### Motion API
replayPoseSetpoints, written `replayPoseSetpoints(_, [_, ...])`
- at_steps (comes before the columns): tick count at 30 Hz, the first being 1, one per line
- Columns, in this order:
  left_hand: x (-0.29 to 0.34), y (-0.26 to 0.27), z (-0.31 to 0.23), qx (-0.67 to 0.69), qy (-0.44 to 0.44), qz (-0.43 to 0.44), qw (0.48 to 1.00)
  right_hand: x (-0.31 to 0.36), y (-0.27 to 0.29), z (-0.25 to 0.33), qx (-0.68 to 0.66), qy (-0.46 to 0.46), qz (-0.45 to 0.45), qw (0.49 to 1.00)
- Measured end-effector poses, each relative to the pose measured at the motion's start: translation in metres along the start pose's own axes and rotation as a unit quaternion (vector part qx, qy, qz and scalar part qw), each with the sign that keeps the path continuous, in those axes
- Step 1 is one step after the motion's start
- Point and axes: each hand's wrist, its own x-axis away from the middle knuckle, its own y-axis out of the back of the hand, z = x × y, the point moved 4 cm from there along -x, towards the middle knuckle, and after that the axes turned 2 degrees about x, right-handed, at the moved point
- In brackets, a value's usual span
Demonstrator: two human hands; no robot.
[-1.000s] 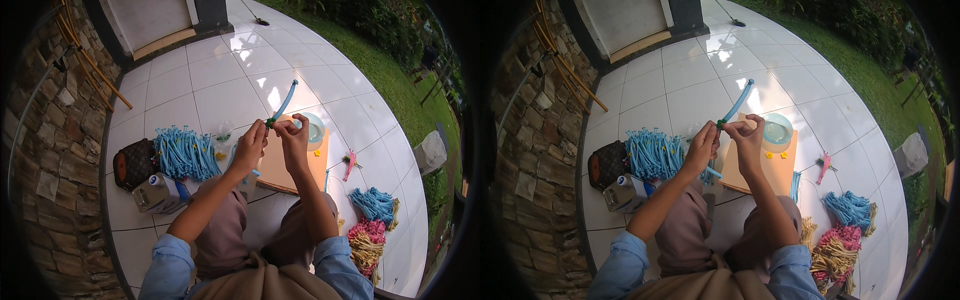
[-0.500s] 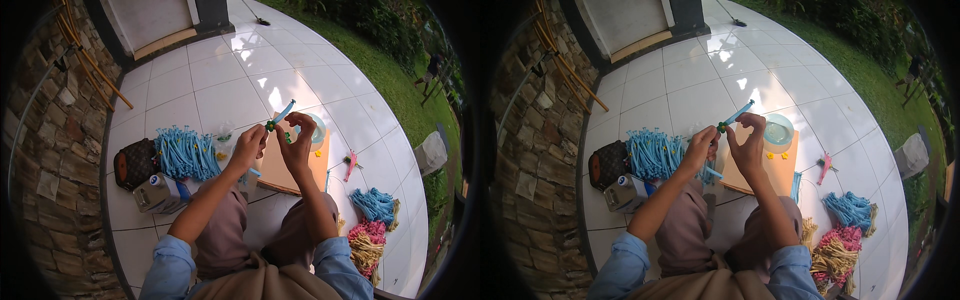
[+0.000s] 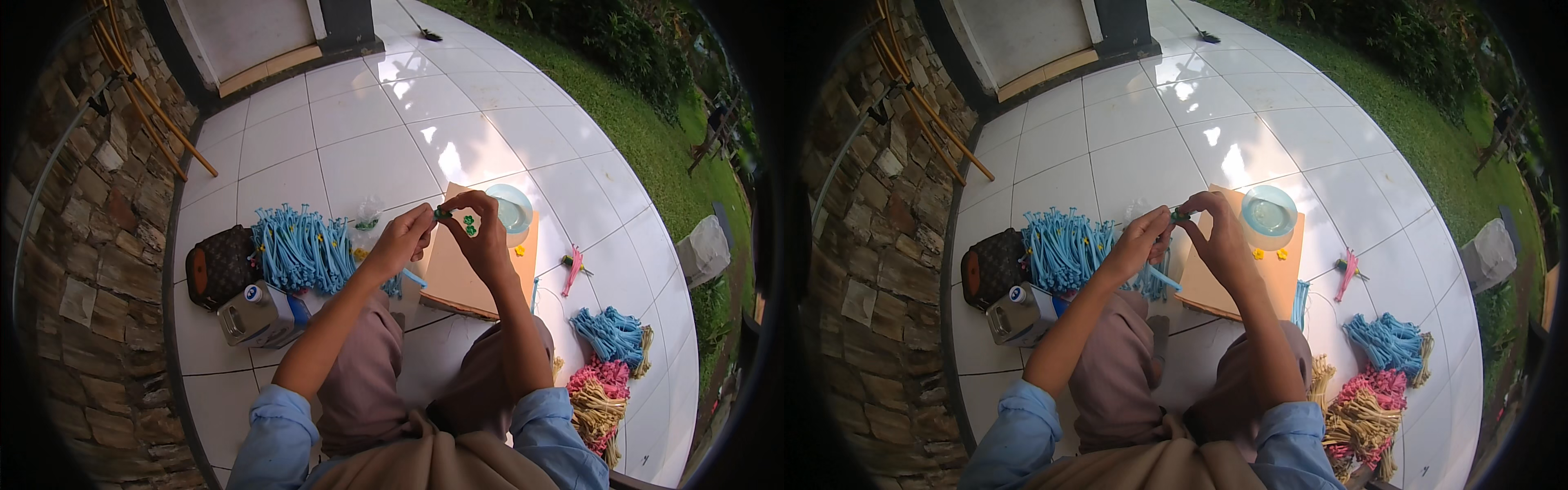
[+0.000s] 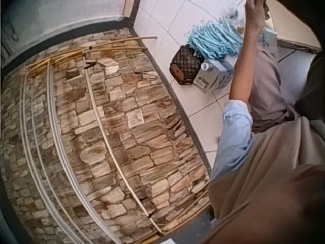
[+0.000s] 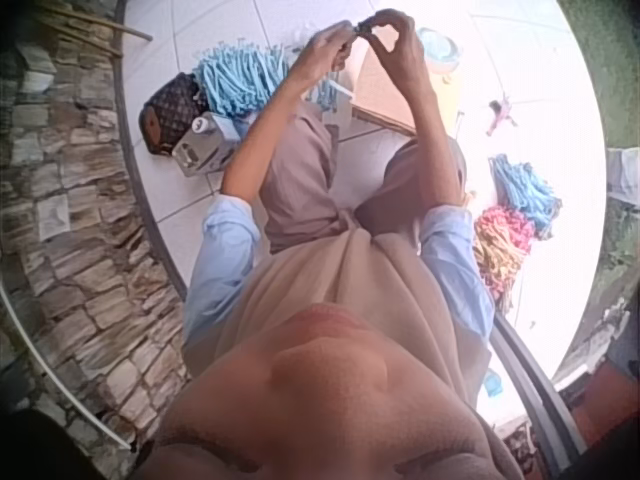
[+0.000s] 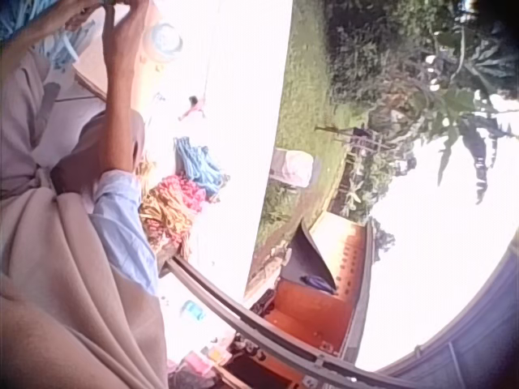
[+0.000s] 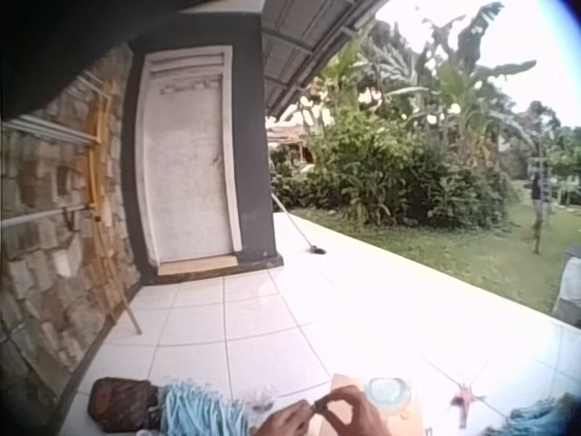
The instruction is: The person applies small decorative green and yellow flowers to blue straps by hand, pressing them onto the straps one at a time before placing the finished straps onto a pile.
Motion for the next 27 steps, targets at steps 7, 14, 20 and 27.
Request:
replayPoseSetpoints(7, [0.003, 0.004, 0.000, -0.133, 0.016, 0.035, 0.990, -0.002, 0.009, 0.003, 0.021, -0.046, 0.013, 0.999])
replayPoseSetpoints(14, [0.002, 0.000, -0.005, -0.187, -0.038, 0.009, 0.982, -0.001, 0.007, -0.002, 0.010, -0.040, -0.042, 0.998])
replayPoseSetpoints(20, [0.002, -0.008, -0.012, -0.224, -0.095, -0.016, 0.970, 0.001, 0.003, -0.010, -0.129, -0.112, -0.089, 0.981])
replayPoseSetpoints(27, [0.001, -0.008, -0.011, -0.217, -0.117, -0.019, 0.969, 0.007, -0.007, -0.009, -0.207, -0.137, -0.159, 0.956])
